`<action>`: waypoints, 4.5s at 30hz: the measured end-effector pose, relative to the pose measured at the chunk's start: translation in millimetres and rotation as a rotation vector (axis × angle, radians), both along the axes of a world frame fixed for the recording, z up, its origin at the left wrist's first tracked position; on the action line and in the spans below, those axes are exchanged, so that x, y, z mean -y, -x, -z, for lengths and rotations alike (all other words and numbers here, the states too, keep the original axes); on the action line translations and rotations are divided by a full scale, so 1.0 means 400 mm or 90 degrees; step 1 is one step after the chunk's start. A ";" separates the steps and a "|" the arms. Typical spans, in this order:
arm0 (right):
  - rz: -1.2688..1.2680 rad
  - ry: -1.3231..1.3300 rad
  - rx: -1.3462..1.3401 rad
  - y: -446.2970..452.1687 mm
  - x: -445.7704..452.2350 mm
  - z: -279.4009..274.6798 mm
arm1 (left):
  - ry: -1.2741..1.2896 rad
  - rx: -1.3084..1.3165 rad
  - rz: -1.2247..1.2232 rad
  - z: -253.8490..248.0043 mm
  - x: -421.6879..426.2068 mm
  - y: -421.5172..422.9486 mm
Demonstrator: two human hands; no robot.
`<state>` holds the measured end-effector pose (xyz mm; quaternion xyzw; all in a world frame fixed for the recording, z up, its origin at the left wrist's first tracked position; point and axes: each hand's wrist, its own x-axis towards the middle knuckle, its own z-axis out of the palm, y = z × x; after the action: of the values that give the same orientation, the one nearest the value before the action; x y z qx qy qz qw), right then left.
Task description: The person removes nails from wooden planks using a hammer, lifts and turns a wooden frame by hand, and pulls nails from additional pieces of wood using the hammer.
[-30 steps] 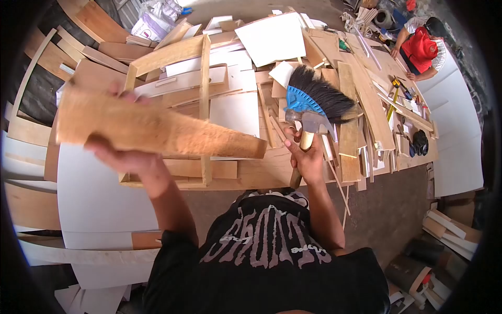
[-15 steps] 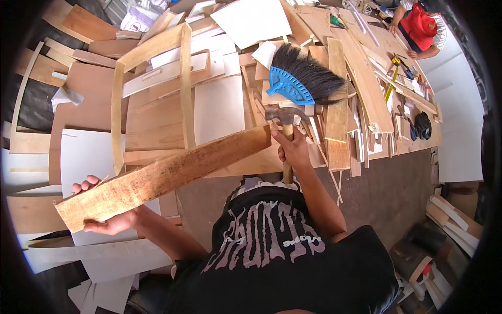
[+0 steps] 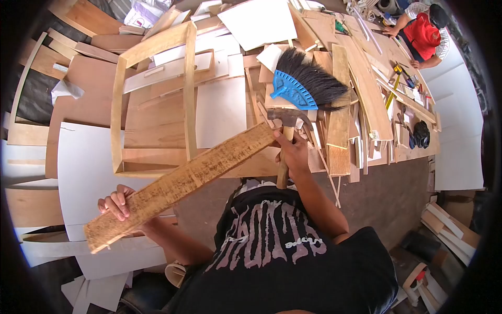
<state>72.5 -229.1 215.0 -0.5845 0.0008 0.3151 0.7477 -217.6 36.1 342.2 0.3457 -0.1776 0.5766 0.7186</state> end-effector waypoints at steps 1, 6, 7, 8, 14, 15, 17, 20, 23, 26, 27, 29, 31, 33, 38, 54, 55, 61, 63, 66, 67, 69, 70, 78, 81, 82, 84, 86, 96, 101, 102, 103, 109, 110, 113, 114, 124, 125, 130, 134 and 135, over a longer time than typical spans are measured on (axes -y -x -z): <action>0.015 -0.004 -0.001 0.002 -0.003 -0.004 | -0.001 0.054 0.042 0.016 -0.006 0.000; 0.048 -0.015 -0.008 0.008 -0.004 0.000 | 0.017 0.026 0.053 0.089 -0.046 0.023; 0.068 -0.019 -0.010 0.010 -0.006 0.001 | 0.052 0.017 0.029 0.105 -0.048 0.024; 0.087 -0.025 -0.012 0.013 -0.007 0.003 | 0.086 0.008 0.005 0.117 -0.050 0.029; 0.132 -0.075 0.006 0.011 -0.020 0.030 | 0.264 -0.196 -0.080 0.187 0.011 0.080; 0.133 -0.075 0.005 0.011 -0.022 0.030 | 0.264 -0.197 -0.079 0.219 0.011 0.096; 0.140 -0.100 -0.015 0.008 -0.026 0.026 | 0.395 -0.147 -0.093 0.269 0.008 0.116; 0.129 -0.103 -0.018 0.007 -0.031 0.024 | 0.413 -0.251 -0.340 0.265 0.067 0.071; 0.130 -0.135 -0.026 0.002 -0.035 0.023 | 0.416 -0.204 -0.360 0.259 0.079 0.032; 0.141 -0.145 -0.018 -0.003 -0.039 0.021 | 0.483 -0.235 -0.405 0.224 0.071 0.007; 0.145 -0.147 -0.013 -0.005 -0.040 0.018 | 0.481 -0.231 -0.400 0.228 0.065 0.002; 0.160 -0.129 -0.011 -0.008 -0.039 0.007 | 0.422 -0.307 -0.422 0.236 0.048 -0.014; 0.180 -0.118 0.019 -0.017 -0.031 -0.005 | 0.402 -0.315 -0.383 0.237 0.034 -0.032; 0.204 -0.104 0.044 -0.024 -0.015 -0.018 | 0.379 -0.328 -0.342 0.236 0.025 -0.060; 0.286 -0.009 0.112 -0.035 0.070 -0.084 | 0.296 -0.343 -0.125 0.270 -0.029 -0.144; 0.731 0.222 0.152 0.057 0.477 -0.059 | 0.189 -0.369 0.298 0.243 0.228 -0.806; 0.738 0.212 0.147 0.052 0.500 -0.049 | 0.176 -0.366 0.352 0.248 0.252 -0.831; 0.789 0.206 0.122 0.007 0.609 0.019 | 0.150 -0.406 0.445 0.252 0.386 -0.983; 0.809 0.200 0.077 -0.006 0.624 0.035 | 0.140 -0.408 0.454 0.260 0.414 -1.021; 0.807 0.184 0.068 -0.036 0.658 0.070 | 0.136 -0.414 0.465 0.271 0.452 -1.074; 0.807 0.174 0.062 -0.046 0.667 0.079 | 0.152 -0.410 0.462 0.273 0.471 -1.089; 0.804 0.178 0.053 -0.062 0.679 0.091 | 0.167 -0.407 0.454 0.293 0.493 -1.109; 0.801 0.184 0.048 -0.074 0.685 0.095 | 0.168 -0.418 0.457 0.317 0.500 -1.122; 0.726 0.178 0.092 -0.154 0.621 0.045 | 0.233 -0.423 0.378 0.284 0.503 -1.181; 0.678 0.125 0.105 -0.161 0.584 0.045 | 0.217 -0.384 0.310 0.242 0.422 -1.150; 0.652 0.160 0.163 -0.169 0.572 0.075 | 0.220 -0.382 0.298 0.235 0.386 -1.138; 0.587 0.225 0.224 -0.172 0.553 0.090 | 0.230 -0.385 0.226 0.223 0.315 -1.105; 0.550 0.208 0.230 -0.169 0.465 -0.011 | 0.223 -0.366 0.171 0.175 0.248 -1.048; 0.343 0.162 0.204 -0.058 0.250 -0.007 | -0.007 -0.470 -0.110 0.127 -0.020 -0.690; 0.273 0.170 0.163 0.016 0.156 -0.017 | 0.001 -0.631 -0.116 0.239 -0.061 -0.557; 0.255 0.162 0.164 0.026 0.136 -0.021 | -0.013 -0.737 -0.080 0.276 -0.068 -0.537; 0.239 0.152 0.166 0.032 0.121 -0.022 | -0.016 -0.770 -0.073 0.304 -0.054 -0.531; 0.133 0.159 0.140 0.033 0.075 0.006 | -0.242 -0.837 -0.358 0.548 0.001 -0.508; 0.095 0.171 0.133 0.026 0.079 0.022 | -0.236 -0.911 -0.332 0.594 0.021 -0.488; 0.010 0.209 0.119 0.001 0.077 0.056 | -0.239 -1.102 -0.311 0.664 0.084 -0.443; -0.005 0.221 0.086 -0.008 0.072 0.072 | -0.269 -1.208 -0.310 0.690 0.099 -0.432; -0.125 0.208 0.057 -0.074 -0.062 0.139 | -0.479 -1.355 -0.678 0.773 0.202 -0.423; -0.124 0.207 0.058 -0.074 -0.071 0.140 | -0.453 -1.374 -0.647 0.763 0.198 -0.433; -0.149 0.224 0.059 -0.070 -0.086 0.165 | -0.404 -1.197 -0.560 0.810 0.163 -0.470; -0.121 0.221 0.079 -0.076 -0.123 0.199 | -0.566 -1.115 -0.524 0.816 0.118 -0.505; -0.144 0.239 0.092 -0.086 -0.131 0.204 | -0.592 -1.121 -0.519 0.811 0.107 -0.511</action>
<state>107.0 -176.5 133.2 -0.7308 -0.0600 0.3484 0.5839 -13.3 -6.6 17.8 0.9119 0.3291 0.1974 0.1454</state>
